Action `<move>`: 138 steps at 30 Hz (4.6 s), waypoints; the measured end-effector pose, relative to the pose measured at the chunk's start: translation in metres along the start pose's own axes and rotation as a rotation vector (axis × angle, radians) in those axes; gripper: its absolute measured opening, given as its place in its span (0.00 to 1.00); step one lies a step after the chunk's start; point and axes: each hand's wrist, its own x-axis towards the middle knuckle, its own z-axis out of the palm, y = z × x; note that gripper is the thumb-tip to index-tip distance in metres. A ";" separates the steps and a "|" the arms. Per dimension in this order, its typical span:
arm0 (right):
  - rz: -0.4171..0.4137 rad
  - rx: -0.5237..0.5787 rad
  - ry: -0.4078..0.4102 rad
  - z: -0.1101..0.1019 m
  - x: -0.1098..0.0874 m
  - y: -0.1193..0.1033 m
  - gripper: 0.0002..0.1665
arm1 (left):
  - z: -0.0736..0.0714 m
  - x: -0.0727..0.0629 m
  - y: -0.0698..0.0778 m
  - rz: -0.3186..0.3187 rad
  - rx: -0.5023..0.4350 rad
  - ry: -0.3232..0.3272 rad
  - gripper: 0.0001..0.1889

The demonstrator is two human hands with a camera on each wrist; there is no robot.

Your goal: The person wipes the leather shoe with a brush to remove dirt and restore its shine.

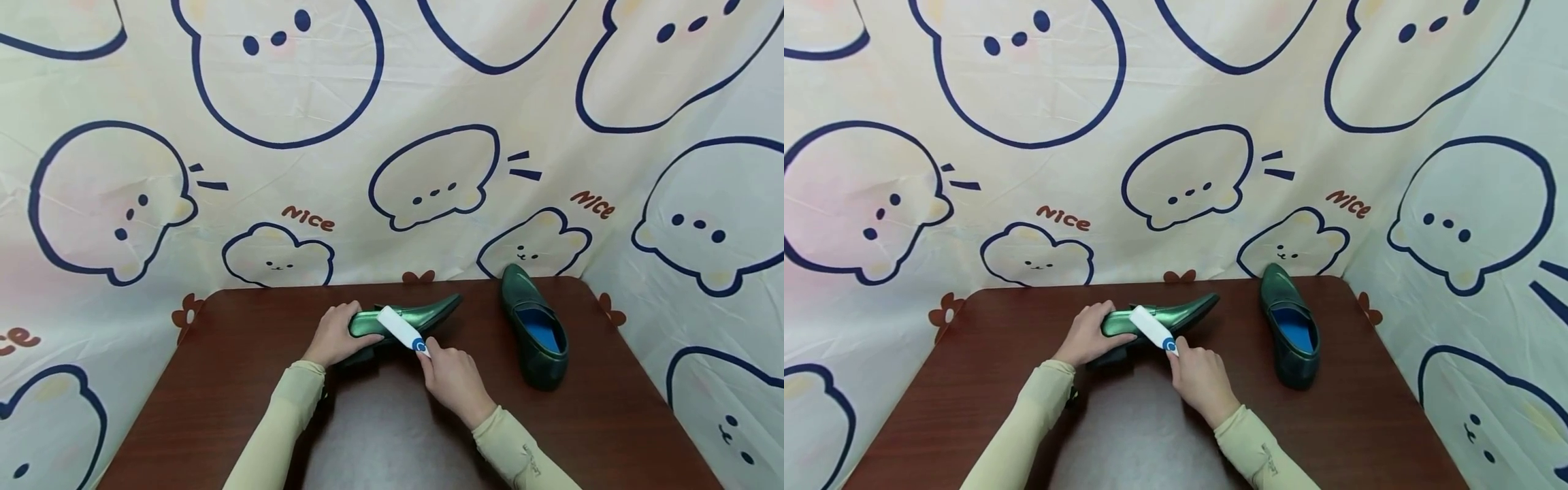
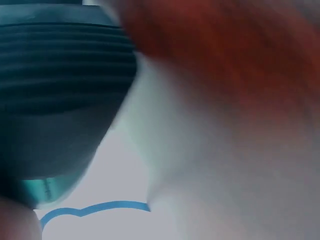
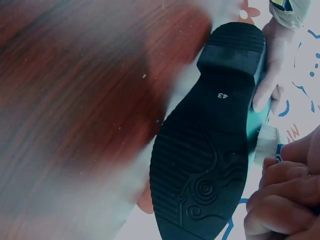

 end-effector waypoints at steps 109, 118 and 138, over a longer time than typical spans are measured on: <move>0.267 0.150 0.032 -0.049 0.011 0.072 0.14 | 0.012 0.003 0.035 0.080 0.211 0.085 0.25; 0.200 0.163 -0.077 -0.022 0.003 0.028 0.11 | -0.006 0.006 0.001 0.165 0.199 0.022 0.27; 0.220 -0.022 -0.003 -0.032 0.000 0.031 0.11 | -0.003 0.002 -0.003 0.200 0.244 0.099 0.28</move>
